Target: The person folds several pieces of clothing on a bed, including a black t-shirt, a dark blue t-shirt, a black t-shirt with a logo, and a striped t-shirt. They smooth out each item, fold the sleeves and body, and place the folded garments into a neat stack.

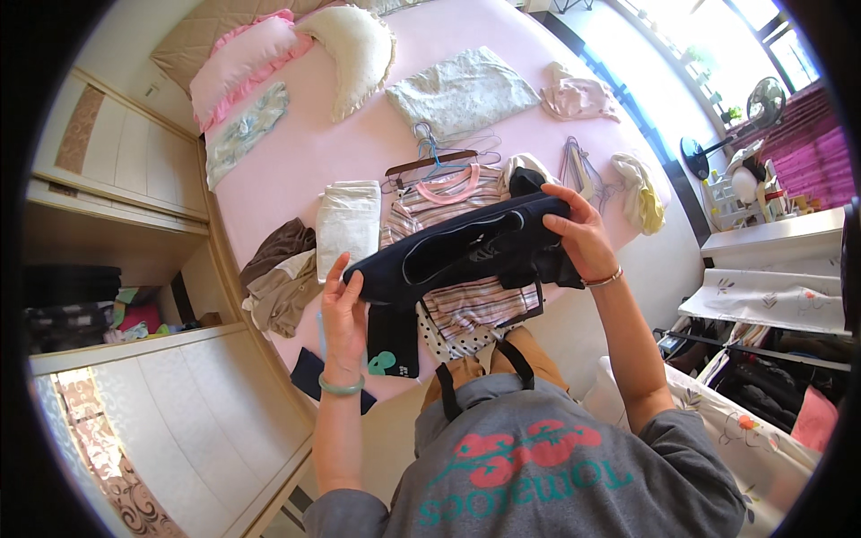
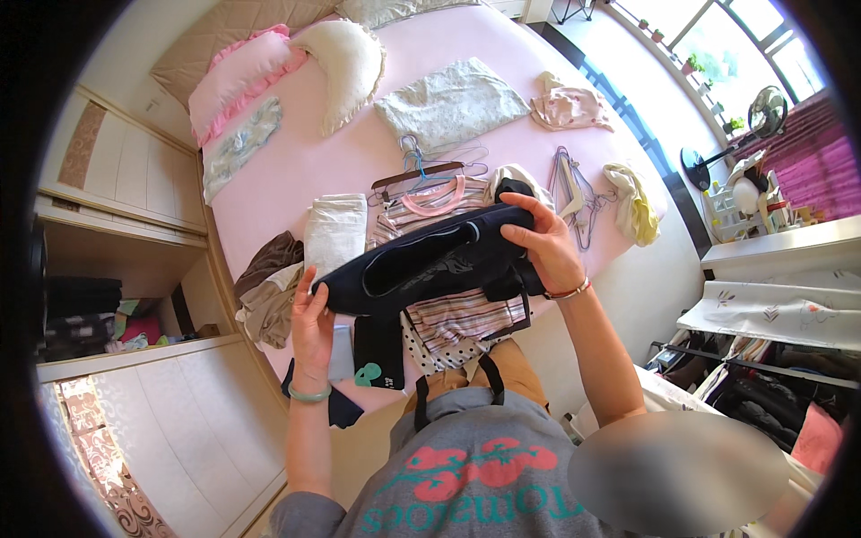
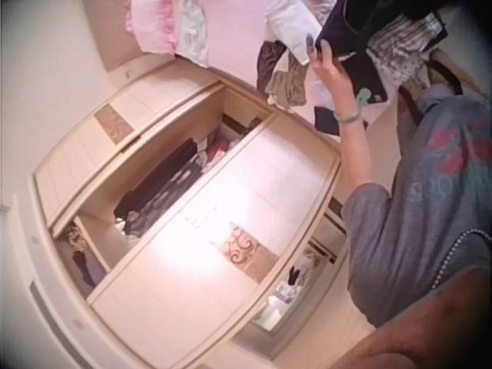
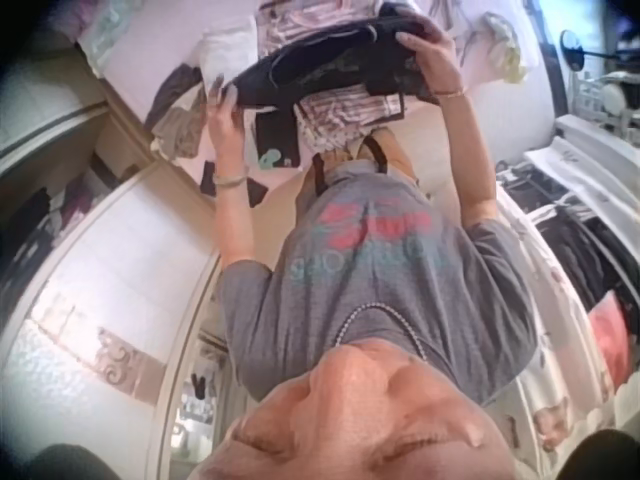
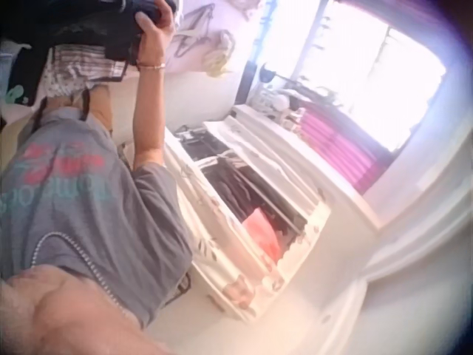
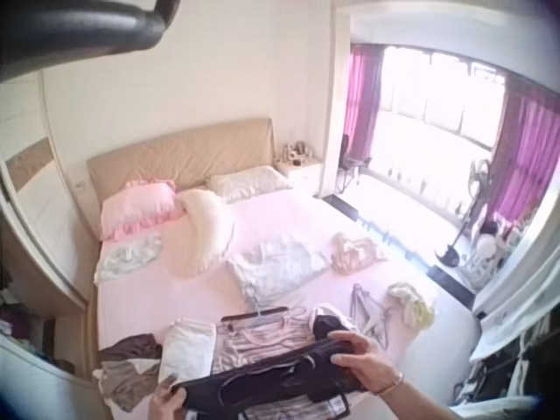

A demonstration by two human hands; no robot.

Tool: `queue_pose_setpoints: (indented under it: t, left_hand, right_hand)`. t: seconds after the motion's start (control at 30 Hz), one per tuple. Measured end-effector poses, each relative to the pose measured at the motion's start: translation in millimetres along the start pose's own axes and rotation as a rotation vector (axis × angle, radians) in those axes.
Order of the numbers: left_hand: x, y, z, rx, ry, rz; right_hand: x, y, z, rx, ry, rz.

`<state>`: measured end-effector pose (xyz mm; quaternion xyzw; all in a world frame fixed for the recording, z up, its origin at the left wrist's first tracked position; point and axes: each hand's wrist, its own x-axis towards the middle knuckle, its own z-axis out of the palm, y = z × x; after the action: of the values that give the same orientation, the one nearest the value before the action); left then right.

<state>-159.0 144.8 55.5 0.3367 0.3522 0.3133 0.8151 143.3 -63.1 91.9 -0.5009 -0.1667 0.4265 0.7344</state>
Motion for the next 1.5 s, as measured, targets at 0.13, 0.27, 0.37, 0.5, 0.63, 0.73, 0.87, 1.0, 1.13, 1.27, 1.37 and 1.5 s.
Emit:
queue_pose_setpoints:
  t: [0.13, 0.27, 0.37, 0.5, 0.63, 0.73, 0.87, 1.0, 1.13, 1.27, 1.37, 1.5]
  left_hand:
    - [4.8, 23.8, 15.7, 0.197, -0.053, 0.168]
    - [5.9, 51.5, 36.0, 0.5, -0.158, 0.25]
    - [10.1, 67.0, 45.4, 0.797, -0.235, 0.399]
    - [19.6, 75.7, 47.2, 1.063, -0.281, 0.463]
    - [29.6, 83.6, 48.2, 1.021, -0.205, 0.418]
    - [36.9, 93.9, 55.0, 1.183, -0.059, 0.884]
    - [42.7, 112.6, 81.9, 0.917, -0.095, 0.836]
    - [32.9, 133.6, 113.9, 0.793, -0.2, 0.707]
    - [24.8, 147.9, 124.1, 0.983, -0.329, 0.624]
    - [29.4, 145.5, 119.6, 1.075, -0.353, 0.473]
    - [31.1, 146.0, 116.3, 1.026, -0.354, 0.326]
    - [32.5, 145.5, 118.0, 0.91, -0.379, 0.31]
  right_hand:
    - [-6.4, -19.1, 11.6, -0.711, 0.001, -0.209]
    - [-1.1, -31.8, 11.9, -0.967, 0.122, -0.333]
    - [6.1, -44.6, 12.2, -0.959, 0.191, -0.338]
    - [12.6, -56.4, 12.4, -1.071, 0.261, -0.514]
    - [14.0, -69.5, 19.0, -1.085, 0.275, -0.764]
    - [2.5, -82.0, 42.1, -0.918, 0.254, -0.519]
    - [9.8, -82.6, 31.4, -0.688, 0.094, -0.502]
    - [9.4, -99.1, 40.2, -0.72, -0.048, -0.46]
    - [7.4, -122.4, 46.4, -0.762, -0.071, -0.357]
    - [7.4, -122.0, 39.5, -0.93, -0.095, -0.33]
    - [6.1, -122.0, 40.1, -0.915, -0.064, -0.407]
    - [6.6, -127.2, 40.4, -0.948, -0.05, -0.478]
